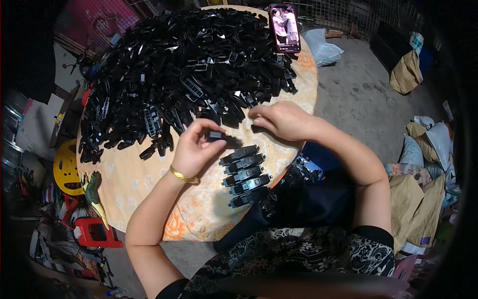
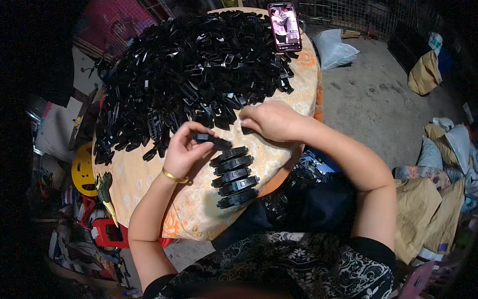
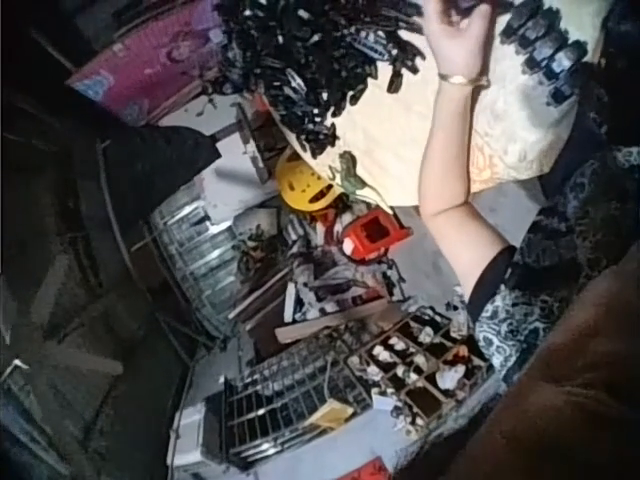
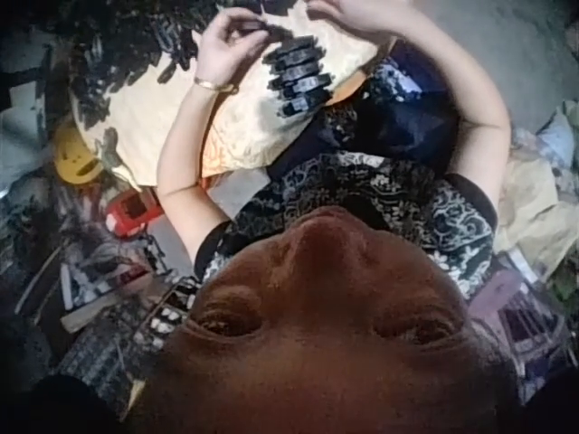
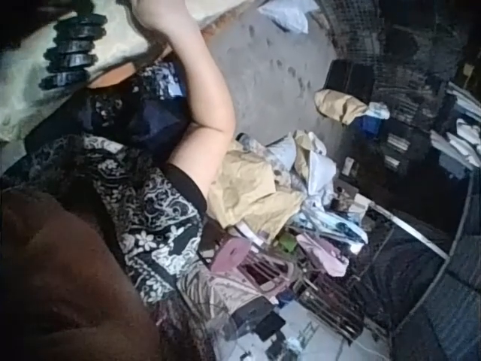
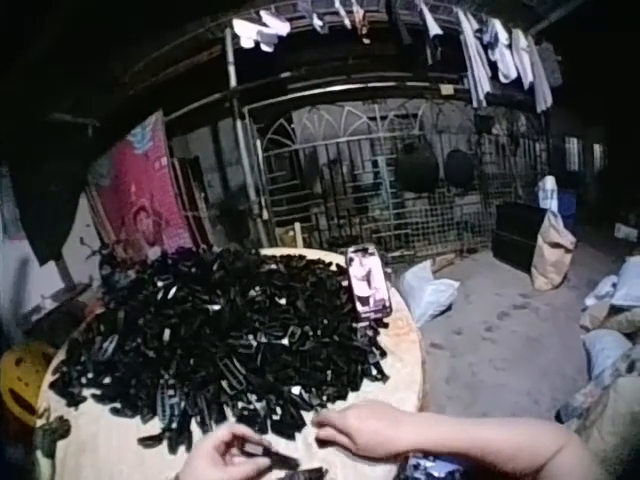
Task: The person assembles and sorts small black plastic clips by hand from a large pile on a table.
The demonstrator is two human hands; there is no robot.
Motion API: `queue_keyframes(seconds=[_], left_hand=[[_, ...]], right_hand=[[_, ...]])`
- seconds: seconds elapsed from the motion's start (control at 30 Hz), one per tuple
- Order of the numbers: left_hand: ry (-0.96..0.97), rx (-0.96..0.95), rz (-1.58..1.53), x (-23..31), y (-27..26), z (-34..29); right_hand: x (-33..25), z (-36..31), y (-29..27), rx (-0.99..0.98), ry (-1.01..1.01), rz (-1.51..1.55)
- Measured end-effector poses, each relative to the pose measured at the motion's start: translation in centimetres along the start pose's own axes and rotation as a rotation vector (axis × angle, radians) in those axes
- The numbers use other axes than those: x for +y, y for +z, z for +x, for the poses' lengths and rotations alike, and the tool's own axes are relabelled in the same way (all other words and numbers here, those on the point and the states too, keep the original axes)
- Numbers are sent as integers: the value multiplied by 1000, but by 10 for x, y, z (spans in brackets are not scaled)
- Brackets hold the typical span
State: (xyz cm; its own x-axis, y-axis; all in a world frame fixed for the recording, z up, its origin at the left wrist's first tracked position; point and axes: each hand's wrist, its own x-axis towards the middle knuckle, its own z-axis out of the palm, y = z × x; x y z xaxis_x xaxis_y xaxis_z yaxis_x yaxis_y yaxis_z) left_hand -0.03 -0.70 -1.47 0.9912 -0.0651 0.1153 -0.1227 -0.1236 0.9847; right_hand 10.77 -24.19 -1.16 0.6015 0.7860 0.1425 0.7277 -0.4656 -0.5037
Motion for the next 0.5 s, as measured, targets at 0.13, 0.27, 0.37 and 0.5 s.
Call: queue_keyframes(seconds=[0.13, 0.27, 0.37, 0.5], left_hand=[[68, 26, 461, -9, 1, -3], [200, 41, 655, -2, 6, -3], [255, 45, 727, -1, 10, -3], [265, 30, 750, -3, 15, -5]], right_hand=[[4, 1, -3, 86, 7, -139], [6, -5, -14, 41, -150, -26], [6, -5, -9, 42, -179, -129], [-10, -5, 4, 217, -383, -53]])
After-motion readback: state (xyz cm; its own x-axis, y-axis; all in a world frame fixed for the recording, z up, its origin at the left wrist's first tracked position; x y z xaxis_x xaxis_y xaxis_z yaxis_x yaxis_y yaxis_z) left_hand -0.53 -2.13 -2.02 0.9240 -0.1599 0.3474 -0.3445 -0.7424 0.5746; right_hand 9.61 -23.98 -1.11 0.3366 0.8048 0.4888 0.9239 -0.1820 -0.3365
